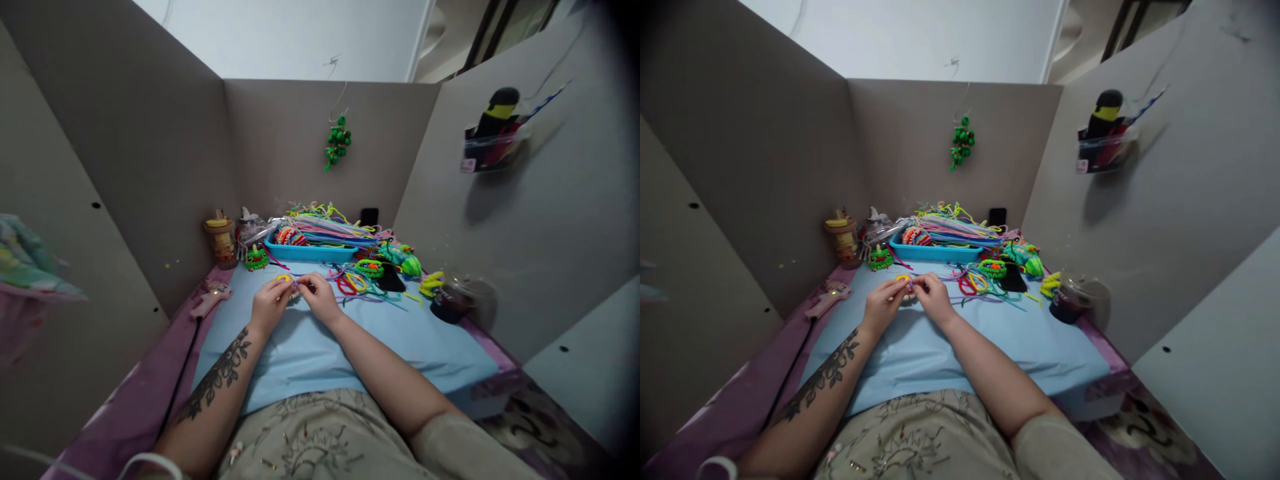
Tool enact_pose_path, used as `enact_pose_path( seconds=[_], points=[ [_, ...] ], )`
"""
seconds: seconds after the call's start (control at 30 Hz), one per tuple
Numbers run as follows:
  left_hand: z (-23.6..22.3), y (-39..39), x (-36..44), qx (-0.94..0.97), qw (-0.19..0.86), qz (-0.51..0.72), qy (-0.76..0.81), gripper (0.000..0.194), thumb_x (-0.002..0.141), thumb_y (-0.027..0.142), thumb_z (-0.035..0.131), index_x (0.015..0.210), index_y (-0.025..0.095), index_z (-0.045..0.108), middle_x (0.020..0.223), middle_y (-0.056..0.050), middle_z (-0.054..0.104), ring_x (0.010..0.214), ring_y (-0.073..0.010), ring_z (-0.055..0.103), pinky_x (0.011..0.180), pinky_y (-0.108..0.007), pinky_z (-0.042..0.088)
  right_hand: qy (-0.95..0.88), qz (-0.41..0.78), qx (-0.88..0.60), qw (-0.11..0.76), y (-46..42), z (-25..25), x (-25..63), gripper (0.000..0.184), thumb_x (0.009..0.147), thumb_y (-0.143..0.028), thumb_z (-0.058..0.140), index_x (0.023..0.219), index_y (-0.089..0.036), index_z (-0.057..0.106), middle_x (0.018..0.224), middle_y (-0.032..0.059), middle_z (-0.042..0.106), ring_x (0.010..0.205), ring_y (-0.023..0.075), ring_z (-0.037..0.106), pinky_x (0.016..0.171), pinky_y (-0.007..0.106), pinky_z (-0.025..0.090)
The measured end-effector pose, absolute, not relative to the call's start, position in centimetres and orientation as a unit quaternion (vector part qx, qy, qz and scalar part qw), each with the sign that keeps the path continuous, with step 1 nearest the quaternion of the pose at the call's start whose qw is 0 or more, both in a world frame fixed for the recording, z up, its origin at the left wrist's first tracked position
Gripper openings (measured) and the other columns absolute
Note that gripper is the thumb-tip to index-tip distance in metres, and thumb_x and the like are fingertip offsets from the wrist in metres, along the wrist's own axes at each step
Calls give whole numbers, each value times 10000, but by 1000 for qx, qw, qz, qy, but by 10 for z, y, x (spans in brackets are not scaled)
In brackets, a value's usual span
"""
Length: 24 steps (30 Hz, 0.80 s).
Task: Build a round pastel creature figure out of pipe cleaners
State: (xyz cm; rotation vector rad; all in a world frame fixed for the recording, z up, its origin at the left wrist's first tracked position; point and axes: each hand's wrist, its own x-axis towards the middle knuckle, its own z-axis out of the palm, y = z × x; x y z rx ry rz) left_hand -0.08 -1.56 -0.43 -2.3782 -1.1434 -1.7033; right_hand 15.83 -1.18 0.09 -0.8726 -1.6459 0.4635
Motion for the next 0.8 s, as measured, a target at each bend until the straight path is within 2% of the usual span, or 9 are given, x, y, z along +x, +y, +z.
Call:
enact_pose_path(
  seconds=[0.43,0.8],
  points=[
    [-3,-17,0,-762,4,-522,-383,200,872,282,550,967,218,713,931,-82,721,865,-195,672,801,-323,538,-704,176,-381,572,-13,3,158,66,792,-168,572,786,-189,634,754,18,574,689,153,543,647,281,446],
    [-4,-16,2,-768,-63,-512,-380,193,850,257,575,972,218,719,941,-89,725,870,-210,667,804,-351,526,-703,183,-382,571,-12,0,158,78,799,-169,562,801,-190,637,763,25,580,717,165,556,649,285,445]
  ],
)
